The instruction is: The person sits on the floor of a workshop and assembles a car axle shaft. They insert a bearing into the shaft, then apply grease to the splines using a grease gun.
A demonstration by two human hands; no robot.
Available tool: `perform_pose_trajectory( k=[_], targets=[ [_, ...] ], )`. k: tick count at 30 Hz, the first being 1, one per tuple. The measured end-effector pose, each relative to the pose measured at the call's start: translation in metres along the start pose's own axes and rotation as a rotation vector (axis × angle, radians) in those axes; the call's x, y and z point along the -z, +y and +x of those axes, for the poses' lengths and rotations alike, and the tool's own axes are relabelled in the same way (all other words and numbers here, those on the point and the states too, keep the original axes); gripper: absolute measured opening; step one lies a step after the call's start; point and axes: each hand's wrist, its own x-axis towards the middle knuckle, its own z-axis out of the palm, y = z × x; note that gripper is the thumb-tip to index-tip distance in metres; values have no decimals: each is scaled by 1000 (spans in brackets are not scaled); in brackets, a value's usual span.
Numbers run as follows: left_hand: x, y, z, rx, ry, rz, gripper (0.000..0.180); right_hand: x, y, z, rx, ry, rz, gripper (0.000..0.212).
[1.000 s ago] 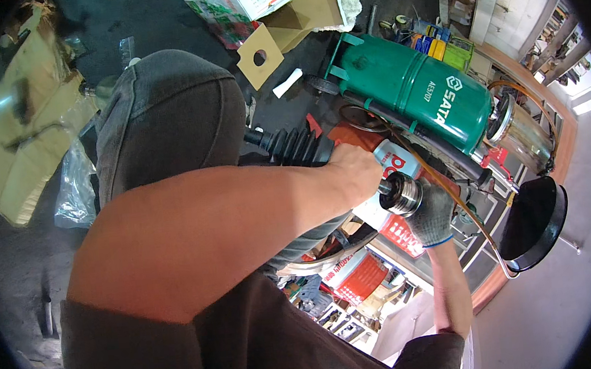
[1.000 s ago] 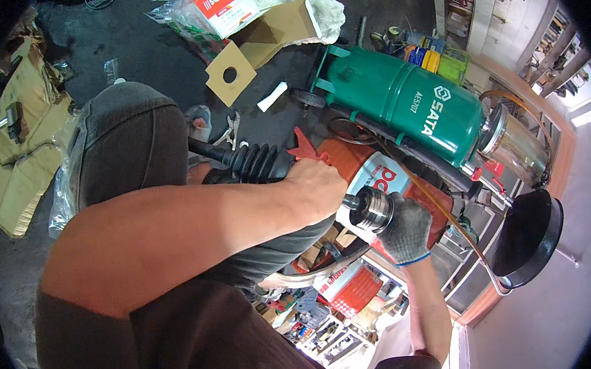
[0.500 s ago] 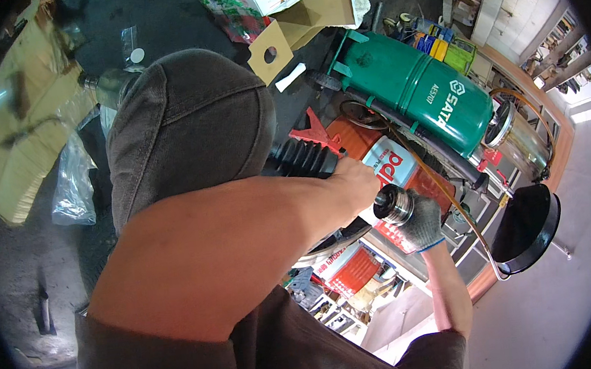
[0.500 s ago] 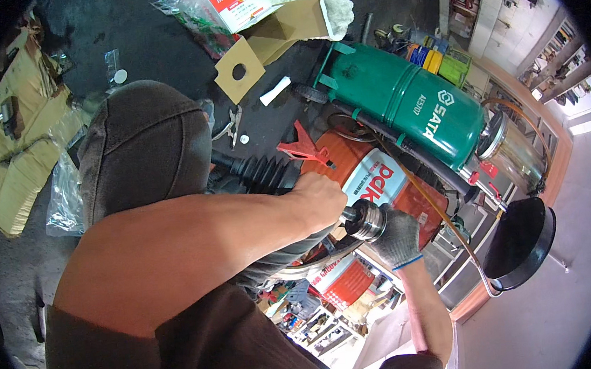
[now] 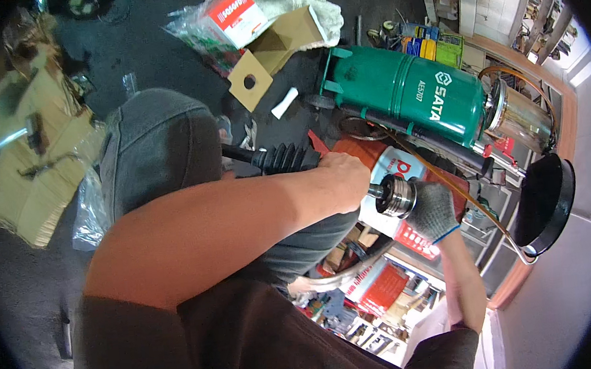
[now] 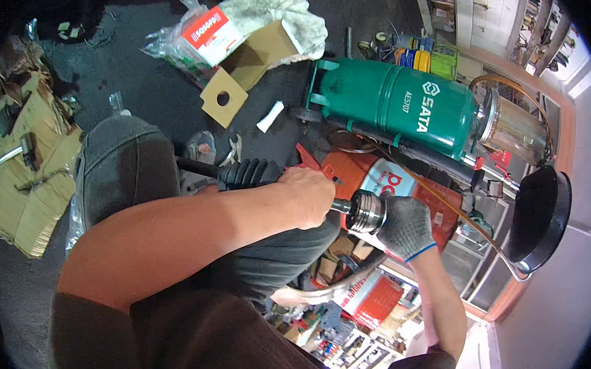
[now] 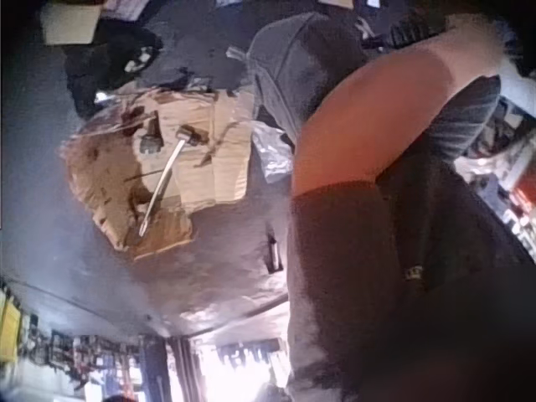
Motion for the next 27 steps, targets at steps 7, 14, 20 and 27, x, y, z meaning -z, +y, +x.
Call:
perform_pose_trajectory(
  k=[7, 14, 20, 27],
  targets=[
    [77, -39, -50, -40, 441, -153, 71, 37, 6, 12, 80, 151, -80, 17],
    [-3, -174, -132, 1027, 1685, -694, 63, 38, 5, 14, 75, 210, -53, 22],
    [-46, -284, -100, 563, 2007, -2078, 31, 22, 1, 1, 12, 219, -79, 28],
    [-57, -271, -89, 556, 1902, -1901, 35, -48, 26, 1, -8, 285, 9, 31]
  ],
)
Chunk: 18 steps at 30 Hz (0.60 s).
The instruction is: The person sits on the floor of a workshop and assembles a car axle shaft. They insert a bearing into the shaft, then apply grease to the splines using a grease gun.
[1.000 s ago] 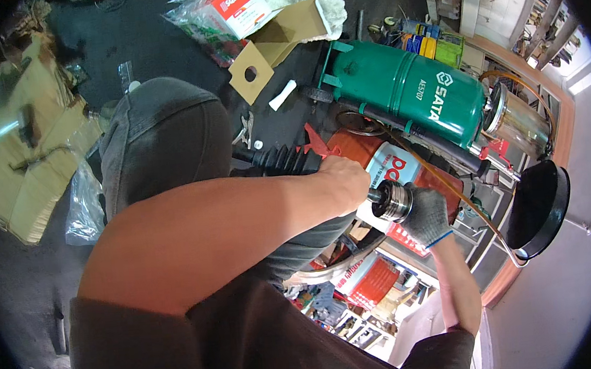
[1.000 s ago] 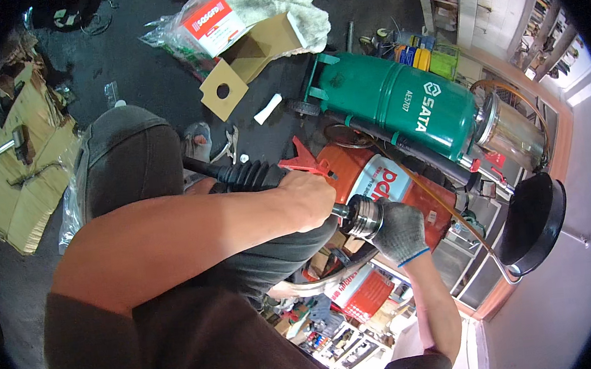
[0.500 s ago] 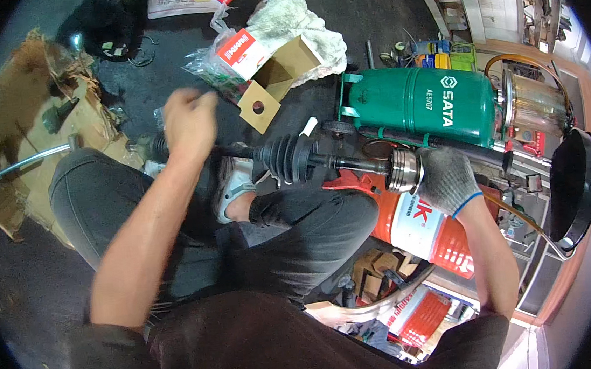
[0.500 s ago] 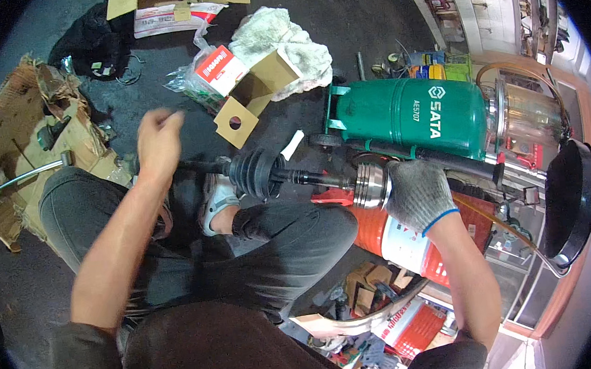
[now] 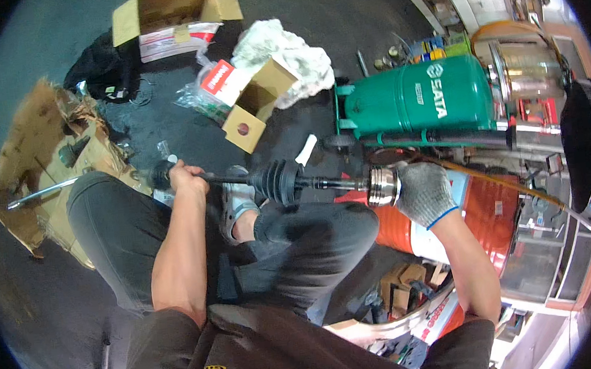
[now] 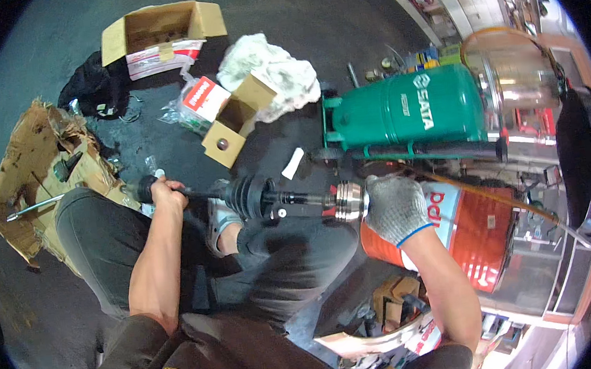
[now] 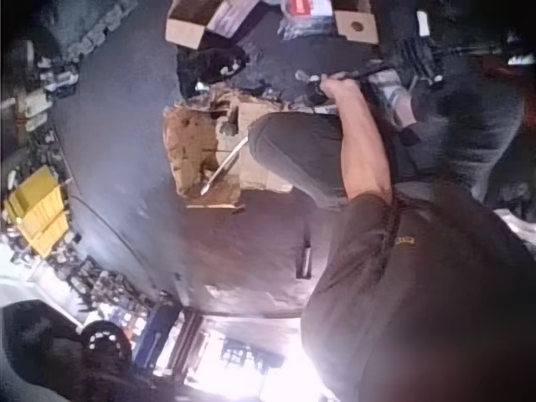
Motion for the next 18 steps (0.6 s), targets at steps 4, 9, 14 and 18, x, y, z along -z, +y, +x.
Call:
perform_pose_trajectory(
  k=[4, 9, 14, 18],
  targets=[
    [-37, 22, -72, -154, -210, 5, 35, -46, 33, -37, -26, 245, 169, 39],
    [-96, 81, -218, -456, -573, 52, 28, -116, 29, -70, -107, 631, 460, 47],
    [-139, 127, -376, -740, -929, 83, 32, -153, -26, -64, -127, 699, 656, 30],
    [-153, 131, -481, -922, -1067, 53, 33, -150, -62, -55, -132, 900, 874, 34]
  ],
)
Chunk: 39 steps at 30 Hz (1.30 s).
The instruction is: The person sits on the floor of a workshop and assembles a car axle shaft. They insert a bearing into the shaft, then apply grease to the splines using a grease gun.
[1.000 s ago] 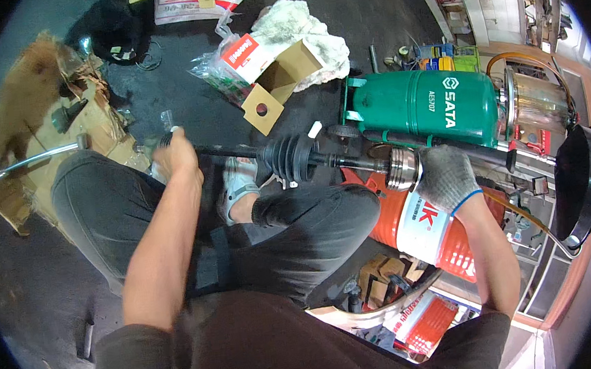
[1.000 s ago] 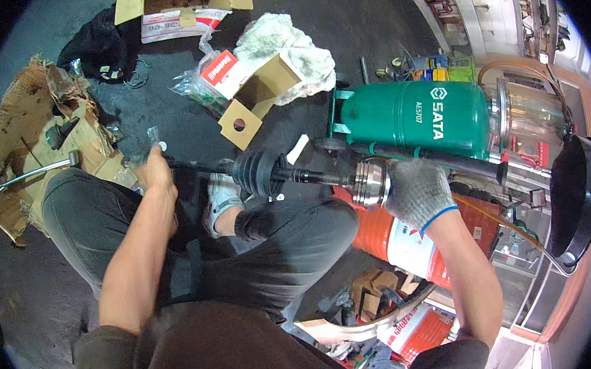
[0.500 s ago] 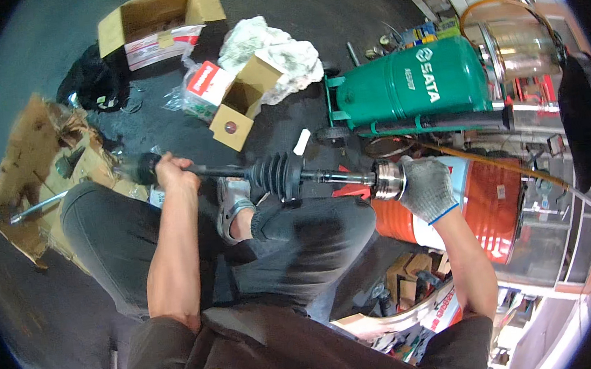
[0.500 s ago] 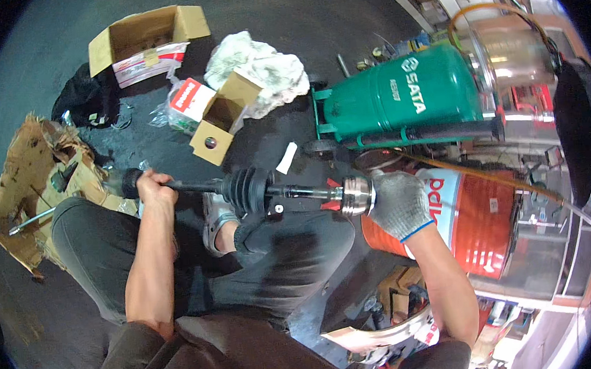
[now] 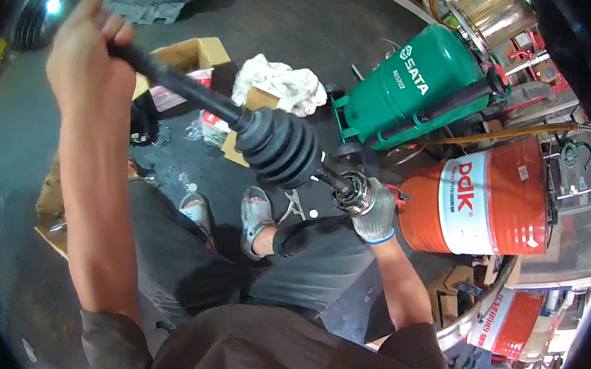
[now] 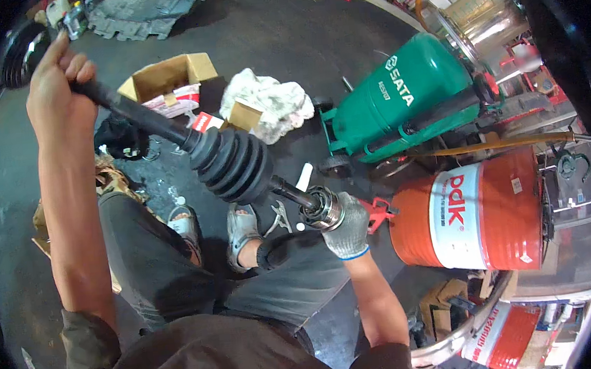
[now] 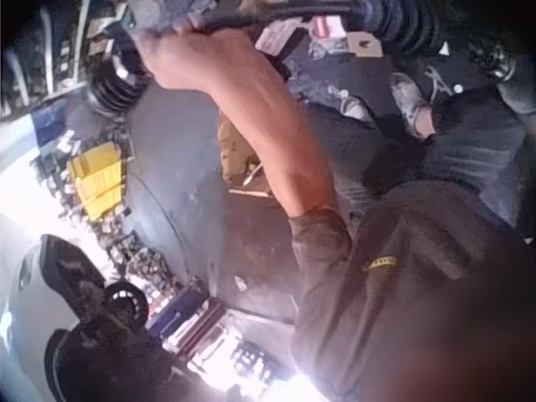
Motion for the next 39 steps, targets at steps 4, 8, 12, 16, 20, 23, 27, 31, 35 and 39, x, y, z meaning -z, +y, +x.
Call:
perform_pose_trajectory(
  k=[4, 8, 12, 16, 20, 23, 27, 31, 35, 39],
  targets=[
    [-46, 47, -11, -102, -201, -19, 18, -10, -16, -4, -90, 158, 168, 43],
    [-67, 60, -29, -159, -277, -74, 29, -6, -15, -13, -142, 245, 284, 47],
    [-70, 77, -28, -126, -443, -104, 16, 10, -11, -24, -107, 329, 180, 33],
    [-51, 71, -25, -1, -476, -266, 12, 25, -11, -30, -134, 387, 130, 25],
    [-35, 70, -20, 51, -694, -443, 20, 36, -14, -32, -110, 387, 144, 27],
    [-29, 74, -22, 44, -587, -492, 28, 34, -14, -29, -117, 398, 179, 31],
    [-34, 86, -25, -2, -711, -375, 35, 9, -8, -7, -273, 312, 619, 36],
    [-66, 88, -23, -77, -749, -350, 13, -15, 14, 23, -534, 80, 1813, 35],
    [-122, 75, -32, -233, -619, -159, 17, -46, 37, 65, -411, -181, 1195, 43],
    [-169, 17, -66, -339, -516, 112, 10, -86, 47, 94, -204, -192, 799, 40]
  ],
)
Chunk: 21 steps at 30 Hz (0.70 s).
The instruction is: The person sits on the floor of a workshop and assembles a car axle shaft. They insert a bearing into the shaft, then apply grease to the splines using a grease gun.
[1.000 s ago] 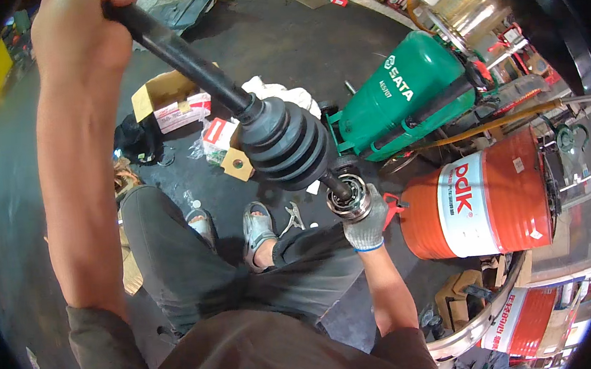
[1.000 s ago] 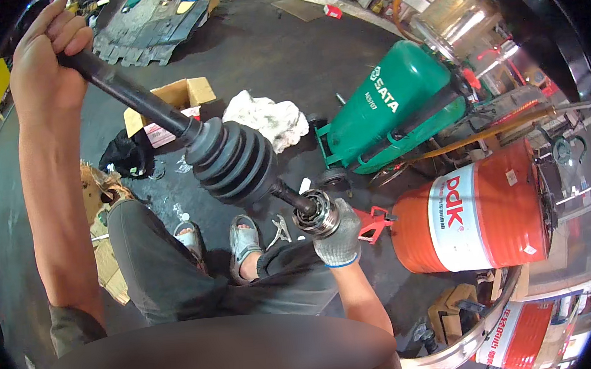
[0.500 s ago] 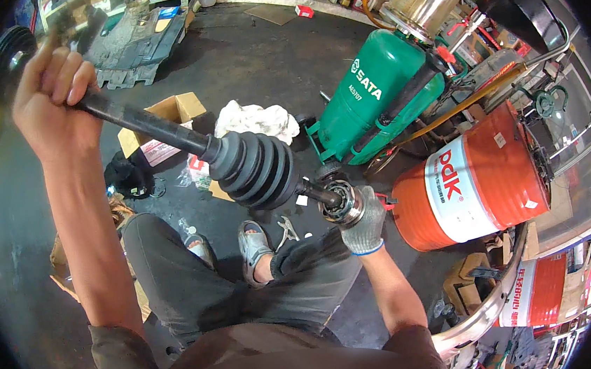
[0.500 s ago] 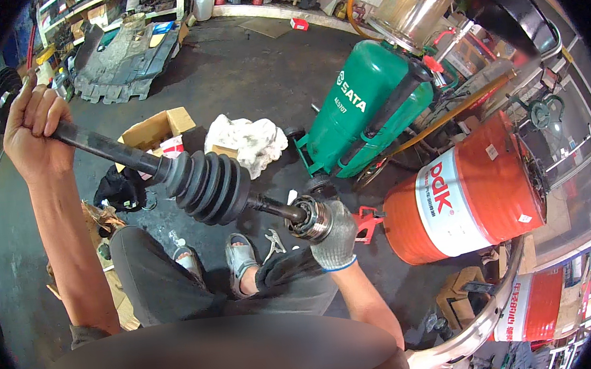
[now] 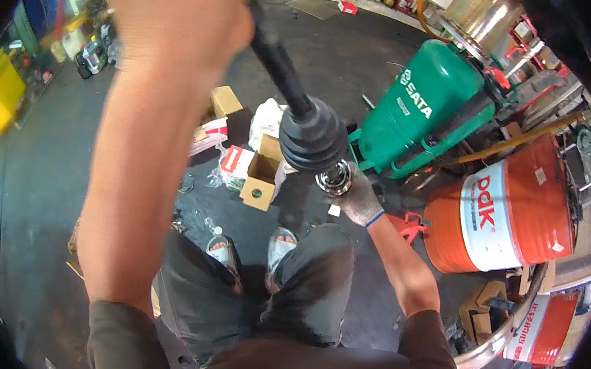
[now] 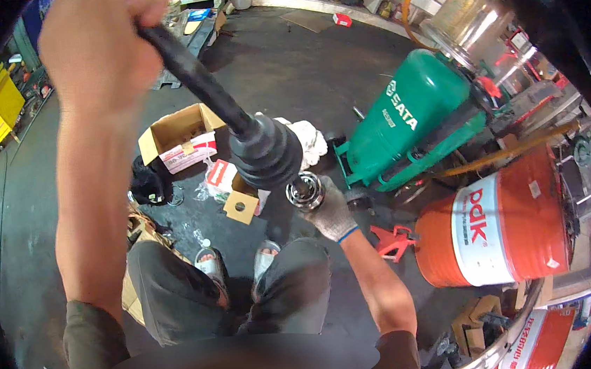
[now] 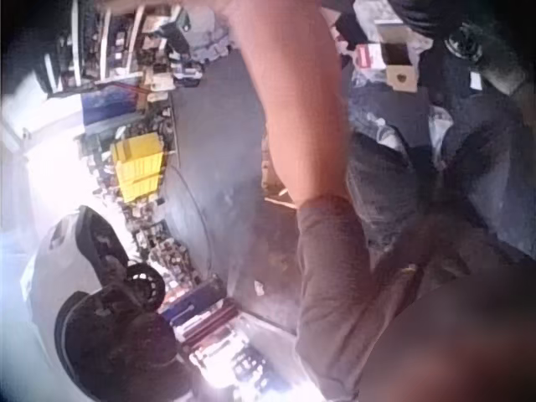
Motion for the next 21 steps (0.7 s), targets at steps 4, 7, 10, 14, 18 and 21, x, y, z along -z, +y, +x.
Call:
perform_pose_trajectory(
  k=[4, 7, 10, 14, 18, 21],
  targets=[
    [-28, -61, -2, 107, -139, 143, 8, -37, 44, 28, 116, 45, 7, 68],
    [-50, -132, -13, 102, -148, 83, 14, -71, 94, 51, -212, 112, 476, 62],
    [-60, -196, -25, 228, -147, 70, 12, -94, 144, 72, -198, 145, 487, 71],
    [-63, -263, -38, 251, -211, 251, 17, -99, 189, 72, -114, 61, 146, 72],
    [-53, -321, -51, 329, -201, 183, 17, -117, 222, 84, -61, 96, 162, 81],
    [-46, -353, -66, 423, -225, 166, 37, -135, 244, 94, -266, 221, 498, 89]
  ],
)
